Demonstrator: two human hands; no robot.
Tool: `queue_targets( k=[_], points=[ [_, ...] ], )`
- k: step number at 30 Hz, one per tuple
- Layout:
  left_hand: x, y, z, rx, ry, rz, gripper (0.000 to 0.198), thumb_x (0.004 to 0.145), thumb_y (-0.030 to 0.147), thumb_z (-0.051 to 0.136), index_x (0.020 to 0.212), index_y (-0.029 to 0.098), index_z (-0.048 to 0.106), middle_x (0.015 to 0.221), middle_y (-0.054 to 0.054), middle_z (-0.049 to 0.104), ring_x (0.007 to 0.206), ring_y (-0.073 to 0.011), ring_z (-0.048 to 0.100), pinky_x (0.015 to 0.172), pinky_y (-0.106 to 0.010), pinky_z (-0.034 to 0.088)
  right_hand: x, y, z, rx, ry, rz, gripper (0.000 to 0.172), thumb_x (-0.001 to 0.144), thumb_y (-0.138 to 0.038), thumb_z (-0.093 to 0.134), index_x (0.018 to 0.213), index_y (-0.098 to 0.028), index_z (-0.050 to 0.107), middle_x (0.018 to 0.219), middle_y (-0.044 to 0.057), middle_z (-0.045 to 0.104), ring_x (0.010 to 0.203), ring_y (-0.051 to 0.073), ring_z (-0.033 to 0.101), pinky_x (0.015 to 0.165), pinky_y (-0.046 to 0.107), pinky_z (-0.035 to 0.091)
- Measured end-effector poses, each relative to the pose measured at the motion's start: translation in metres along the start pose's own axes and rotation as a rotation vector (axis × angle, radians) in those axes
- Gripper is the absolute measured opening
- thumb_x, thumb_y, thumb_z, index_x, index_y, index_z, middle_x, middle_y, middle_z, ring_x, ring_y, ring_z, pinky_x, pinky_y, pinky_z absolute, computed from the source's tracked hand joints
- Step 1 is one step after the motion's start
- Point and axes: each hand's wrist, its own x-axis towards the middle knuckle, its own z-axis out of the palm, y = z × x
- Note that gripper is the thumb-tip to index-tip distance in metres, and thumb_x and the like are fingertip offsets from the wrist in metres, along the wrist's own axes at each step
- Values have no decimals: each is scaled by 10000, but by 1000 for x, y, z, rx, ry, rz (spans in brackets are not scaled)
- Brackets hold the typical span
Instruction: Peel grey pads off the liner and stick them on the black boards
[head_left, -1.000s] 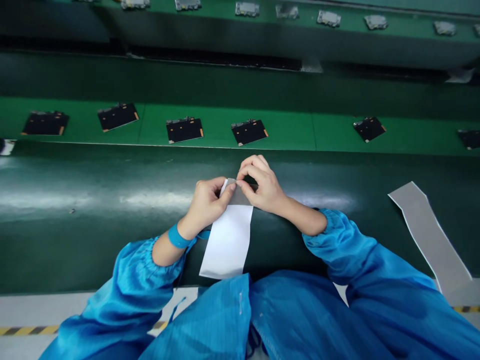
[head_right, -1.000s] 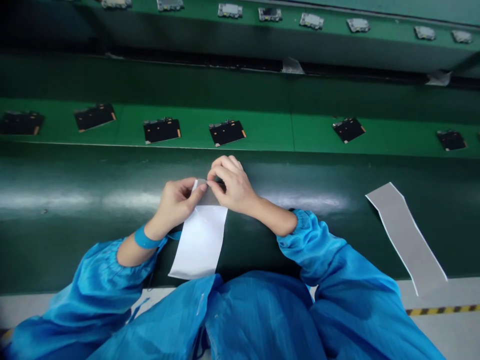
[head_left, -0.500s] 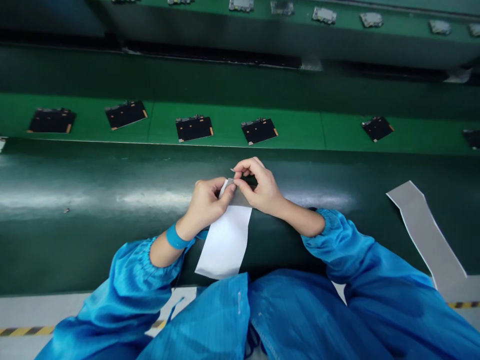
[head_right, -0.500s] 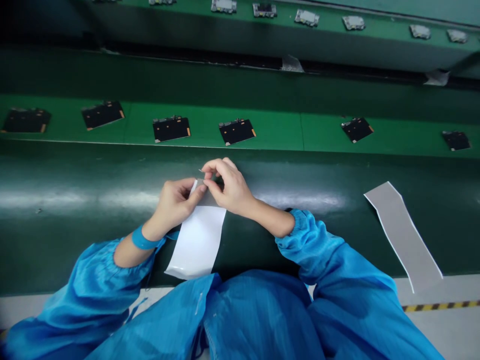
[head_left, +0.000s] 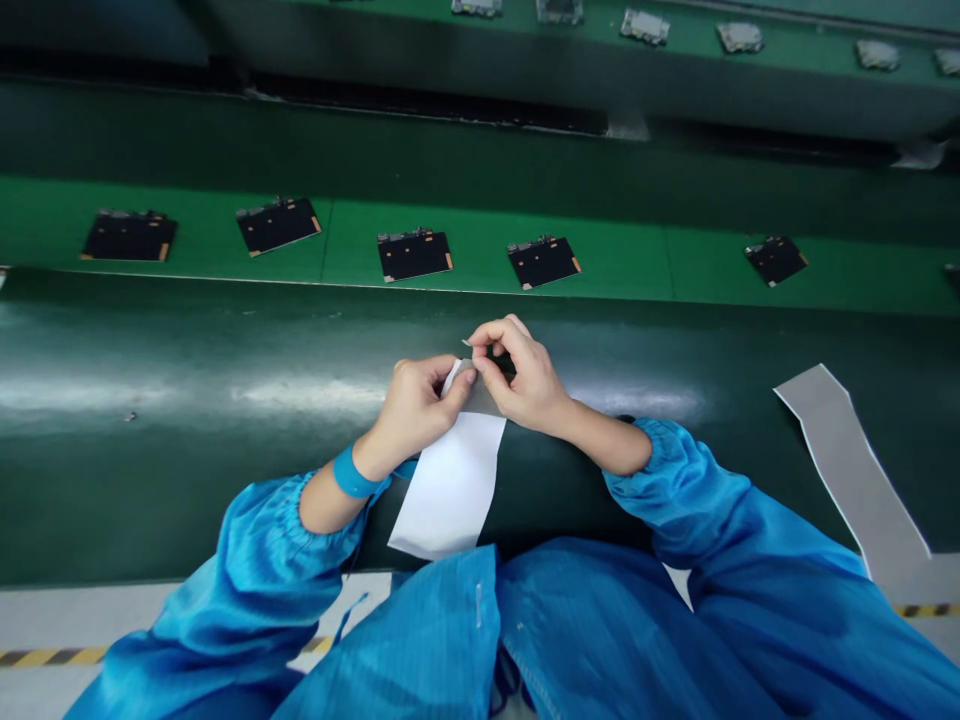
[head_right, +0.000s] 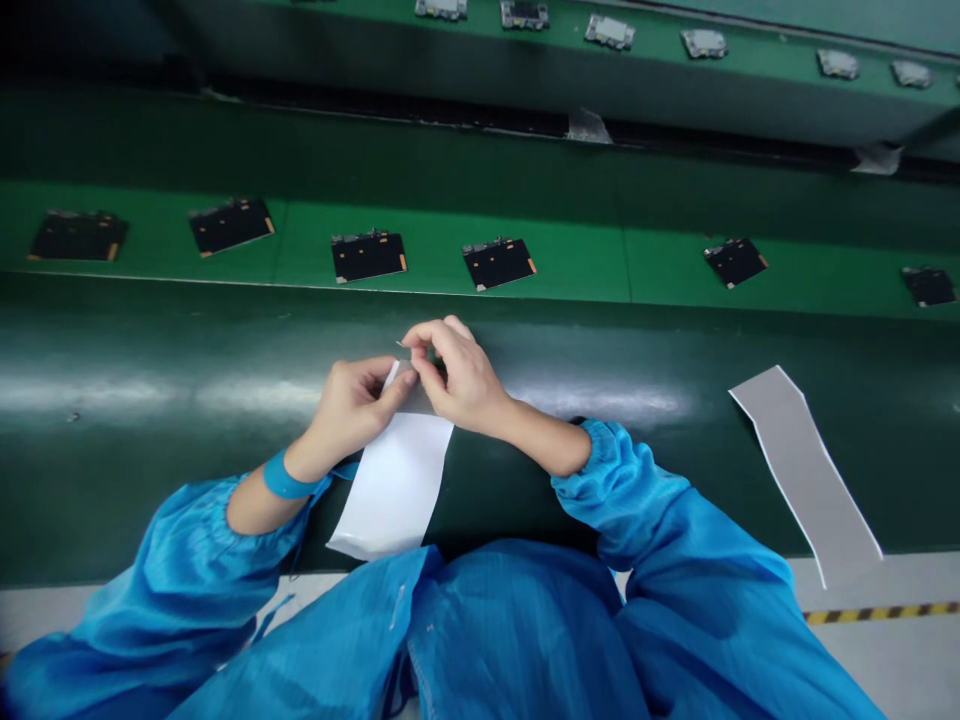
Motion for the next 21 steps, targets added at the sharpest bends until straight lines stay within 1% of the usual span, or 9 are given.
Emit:
queue_targets(
  k=[3,7,10,13,15,17,19,21],
  points=[
    [0,1,2,-8,2,-15,414,958,404,591,619,209,455,573,40,368,570,-110,330,553,-286,232,1,2,-5,-22,47,0,165,1037,-138,524,1163,-238,561,947,37,671,903,204,605,771,354,498],
    [2,3,4,4,2,-18,422,956,403,586,613,216,427,566,44,352,562,-110,328,548,-287,229,0,11,-8,-7,97,91,170,1032,-186,543,1192,-245,551,959,34,660,835,189,567,768,355,495],
    [2,4,3,32,12,34,428,958,371,579,606,220,387,547,51,340,539,-105,314,543,-289,224,-1,16,-8,44,143,171,186,1017,-216,570,1196,-256,538,949,16,645,787,171,537,768,349,494],
    [1,4,4,55,16,121,418,964,337,570,613,221,373,532,56,342,511,-101,315,541,-291,227,6,19,-11,80,205,206,170,1021,-244,593,1176,-263,526,939,10,638,787,167,547,772,351,493],
    [-1,4,7,65,5,178,389,973,317,558,633,222,394,534,56,364,502,-104,339,544,-290,243,21,23,-16,72,249,200,175,1020,-276,619,1164,-266,521,937,14,643,795,170,565,772,360,498],
    [-3,2,9,85,-12,233,347,979,300,546,662,224,429,550,51,411,506,-110,380,551,-289,268,49,29,-18,50,240,174,205,1000,-301,654,1151,-270,521,923,14,649,788,175,572,760,366,504],
    [-5,0,12,121,-21,286,303,982,292,535,695,226,464,575,40,470,521,-123,432,561,-294,291,86,38,-11,32,138,151,223,967,-291,680,1128,-270,527,895,4,655,761,170,567,736,356,507],
    [-7,-3,13,167,-21,335,289,985,299,527,710,232,470,583,29,504,531,-139,469,565,-310,295,127,46,9,27,-23,140,228,929,-238,691,1094,-261,535,863,-12,662,738,157,567,724,336,506]
  ],
)
